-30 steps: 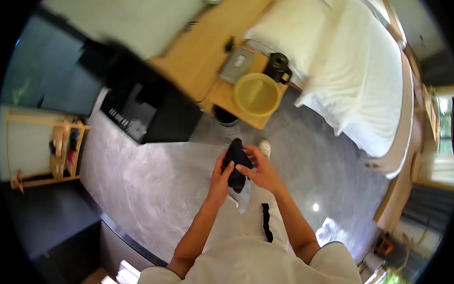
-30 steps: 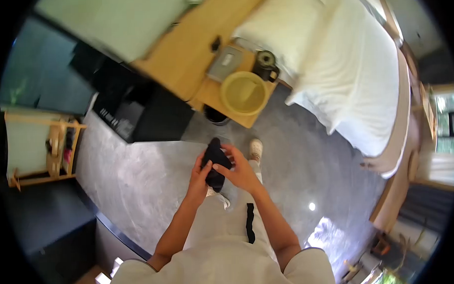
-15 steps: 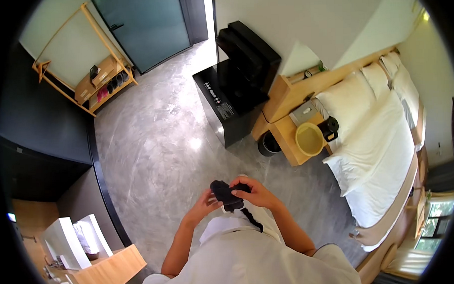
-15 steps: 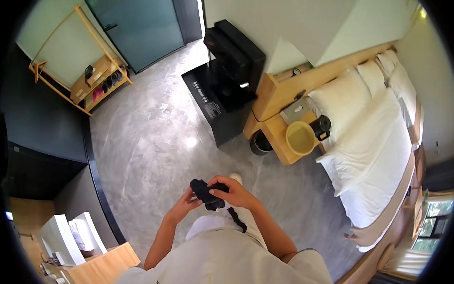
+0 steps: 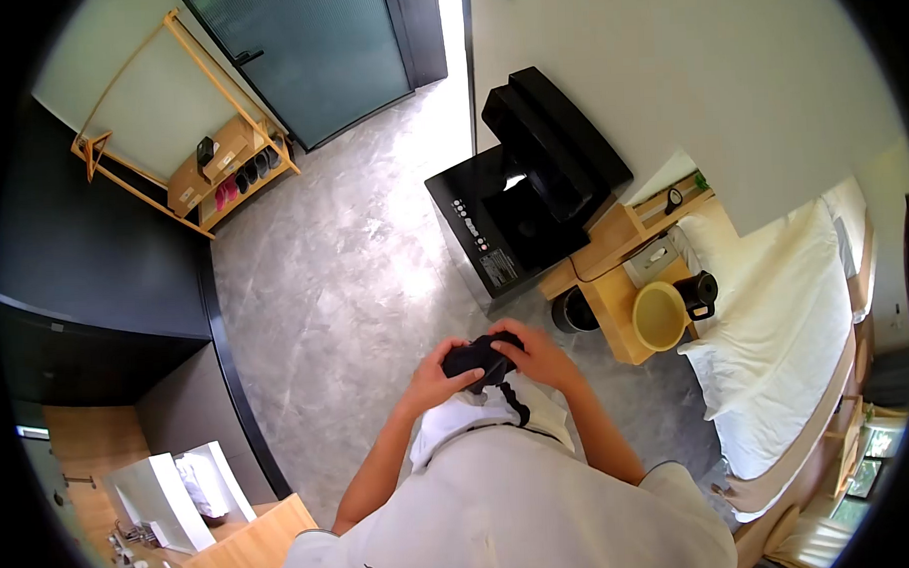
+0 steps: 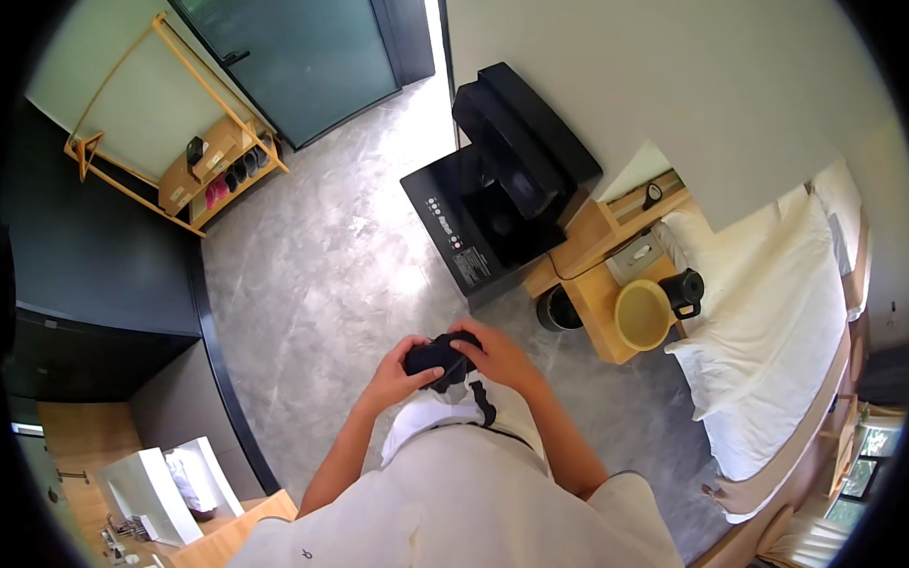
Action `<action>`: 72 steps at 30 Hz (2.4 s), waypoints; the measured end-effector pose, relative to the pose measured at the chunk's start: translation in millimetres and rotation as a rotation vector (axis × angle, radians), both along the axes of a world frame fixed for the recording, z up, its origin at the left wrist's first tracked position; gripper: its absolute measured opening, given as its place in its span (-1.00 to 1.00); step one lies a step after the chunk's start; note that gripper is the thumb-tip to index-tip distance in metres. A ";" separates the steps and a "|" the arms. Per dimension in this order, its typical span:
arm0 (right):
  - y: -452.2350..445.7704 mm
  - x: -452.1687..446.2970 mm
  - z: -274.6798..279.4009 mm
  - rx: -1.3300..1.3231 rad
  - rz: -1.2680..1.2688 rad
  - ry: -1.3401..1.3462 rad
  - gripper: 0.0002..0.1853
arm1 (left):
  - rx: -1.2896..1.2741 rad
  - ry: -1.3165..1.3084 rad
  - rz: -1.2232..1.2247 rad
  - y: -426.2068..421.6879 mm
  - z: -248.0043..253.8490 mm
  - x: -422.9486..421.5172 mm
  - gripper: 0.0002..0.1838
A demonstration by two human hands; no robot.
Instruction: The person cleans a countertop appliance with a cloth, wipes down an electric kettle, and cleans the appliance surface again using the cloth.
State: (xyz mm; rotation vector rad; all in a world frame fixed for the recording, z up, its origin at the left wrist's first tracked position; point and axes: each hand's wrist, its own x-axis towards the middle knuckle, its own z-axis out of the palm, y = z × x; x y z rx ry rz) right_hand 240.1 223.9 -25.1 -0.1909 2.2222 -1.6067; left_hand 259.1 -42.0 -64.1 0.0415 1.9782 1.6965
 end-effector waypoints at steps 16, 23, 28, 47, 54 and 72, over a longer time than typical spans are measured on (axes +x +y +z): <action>-66.4 -157.1 -16.8 -0.149 -0.513 0.168 -0.81 | -0.418 0.555 -0.541 -47.8 26.5 -278.2 -0.58; -121.3 -173.4 -45.9 -0.192 -0.940 0.126 -0.83 | -0.174 0.603 -0.885 -69.4 3.9 -379.6 -0.59; -137.3 -160.2 -35.4 -0.221 -1.166 -0.013 -0.84 | -0.210 0.446 -1.248 -46.3 29.6 -420.0 -0.53; -68.7 -200.2 -102.9 0.576 -1.129 0.260 -0.66 | -0.198 1.126 -0.958 28.6 -58.1 -502.2 -0.61; -147.3 -201.4 -188.3 1.002 -1.151 0.049 -0.61 | -0.370 0.792 -1.300 -5.9 -154.8 -501.3 -0.67; -226.2 -387.8 -248.0 0.951 -1.248 -0.180 -0.15 | -0.271 1.136 -1.131 3.7 -198.4 -564.8 -0.26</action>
